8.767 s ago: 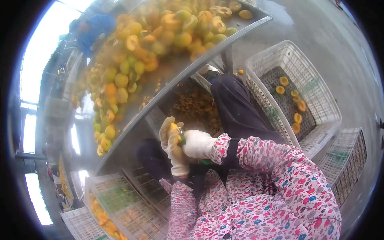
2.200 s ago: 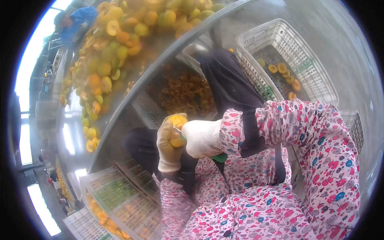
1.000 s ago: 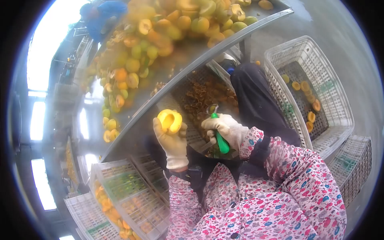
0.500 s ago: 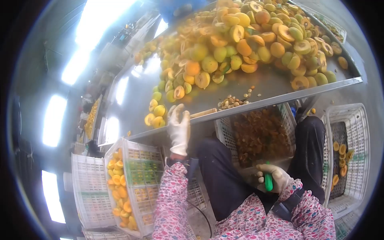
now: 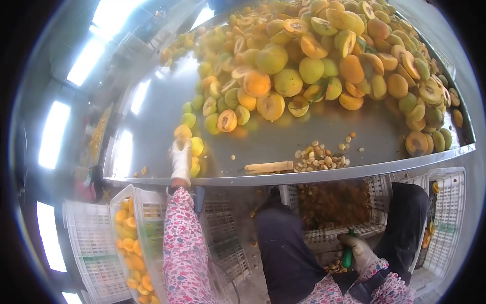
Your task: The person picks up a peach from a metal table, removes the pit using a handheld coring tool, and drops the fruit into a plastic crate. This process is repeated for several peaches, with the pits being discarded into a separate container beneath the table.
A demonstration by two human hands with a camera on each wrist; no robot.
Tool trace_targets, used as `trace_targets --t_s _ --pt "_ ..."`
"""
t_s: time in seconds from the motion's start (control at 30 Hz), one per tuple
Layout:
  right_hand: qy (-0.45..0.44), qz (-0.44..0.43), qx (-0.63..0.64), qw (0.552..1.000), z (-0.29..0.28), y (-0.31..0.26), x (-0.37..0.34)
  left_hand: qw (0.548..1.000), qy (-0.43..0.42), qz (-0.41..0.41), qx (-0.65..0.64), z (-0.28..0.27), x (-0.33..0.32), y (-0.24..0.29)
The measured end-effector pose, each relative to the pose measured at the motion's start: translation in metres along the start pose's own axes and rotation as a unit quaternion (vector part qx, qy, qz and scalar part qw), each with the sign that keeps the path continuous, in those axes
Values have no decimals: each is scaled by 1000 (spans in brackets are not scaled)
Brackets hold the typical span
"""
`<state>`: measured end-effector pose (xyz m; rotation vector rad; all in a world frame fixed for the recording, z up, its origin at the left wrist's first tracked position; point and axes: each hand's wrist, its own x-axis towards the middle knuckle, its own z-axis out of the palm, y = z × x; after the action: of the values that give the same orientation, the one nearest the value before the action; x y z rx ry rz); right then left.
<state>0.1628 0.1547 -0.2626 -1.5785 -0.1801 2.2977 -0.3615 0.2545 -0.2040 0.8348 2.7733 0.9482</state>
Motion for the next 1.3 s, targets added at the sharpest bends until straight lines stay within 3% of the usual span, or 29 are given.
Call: trace_targets --t_s 0.03,0.1,0.2,0.3,0.37,0.43,0.5,0.57,0.63,0.67,0.73,0.77,0.8,0.83,0.87,0.9,0.97,1.0,1.03,1.1,1.13,1.17,1.2,1.23,1.27,1.3 --pt "2 -1 5 1000 3 -1 -1 1000 -4 4 1 1 -13 11" --pt "13 47 -36 998 5 -2 -5 986 -72 137 59 1 -40 31" --pt "-12 55 -36 998 -9 6 -3 946 -263 160 -98 6 -61 56" --pt "-26 29 -56 998 -18 4 -7 961 -259 90 -25 11 -79 85" --pt "-41 -18 -50 998 -10 -1 -23 962 -232 135 -48 19 -94 94" --pt "-45 -19 -33 998 4 -16 -42 897 -192 204 -342 18 -129 112" --pt "-142 -117 -82 980 13 -30 -52 857 -257 227 -384 -8 -188 143" --pt "-171 -150 -107 968 28 -44 -60 797 -361 220 -431 -17 -253 153" --pt "-197 -96 5 976 41 -57 -83 779 -288 476 -289 -7 -299 147" --pt "-270 -79 76 957 36 -55 -80 761 -260 556 -211 -12 -321 152" --pt "-392 -80 141 906 22 -52 -71 741 -258 587 -197 -3 -353 142" --pt "-385 -82 146 908 17 -47 -74 735 -262 590 -207 0 -362 136" --pt "-324 -151 99 929 20 -44 -82 733 -267 589 -210 0 -370 130" --pt "-260 -217 49 940 23 -42 -88 727 -370 473 -333 -2 -377 125" --pt "-252 -210 53 943 24 -40 -92 695 -456 339 -440 -4 -380 122" --pt "-253 -209 56 943 23 -39 -93 631 -469 233 -573 -5 -386 120" --pt "-325 -160 103 926 27 -37 -96 657 -368 114 -648 -9 -398 131" --pt "-305 -178 49 934 28 -40 -101 694 -355 47 -624 -6 -399 132" --pt "-308 -173 45 935 32 -38 -100 657 -442 -41 -609 -10 -395 128" --pt "-199 -285 -53 936 41 -34 -95 594 -495 -29 -633 14 -389 112" --pt "-171 -347 -88 918 44 -29 -79 594 -492 -31 -635 13 -392 114" --pt "-170 -344 -90 919 40 -24 -71 645 -444 -31 -621 11 -396 117" --pt "-73 -389 -264 880 39 -25 -69 691 -396 -28 -604 9 -398 119" --pt "28 -419 -427 801 39 -28 -69 688 -396 -27 -607 16 -395 110" --pt "40 -432 -496 752 40 -31 -79 683 -416 -70 -596 26 -390 96" --pt "40 -433 -498 750 39 -32 -83 678 -434 -113 -583 36 -387 83"
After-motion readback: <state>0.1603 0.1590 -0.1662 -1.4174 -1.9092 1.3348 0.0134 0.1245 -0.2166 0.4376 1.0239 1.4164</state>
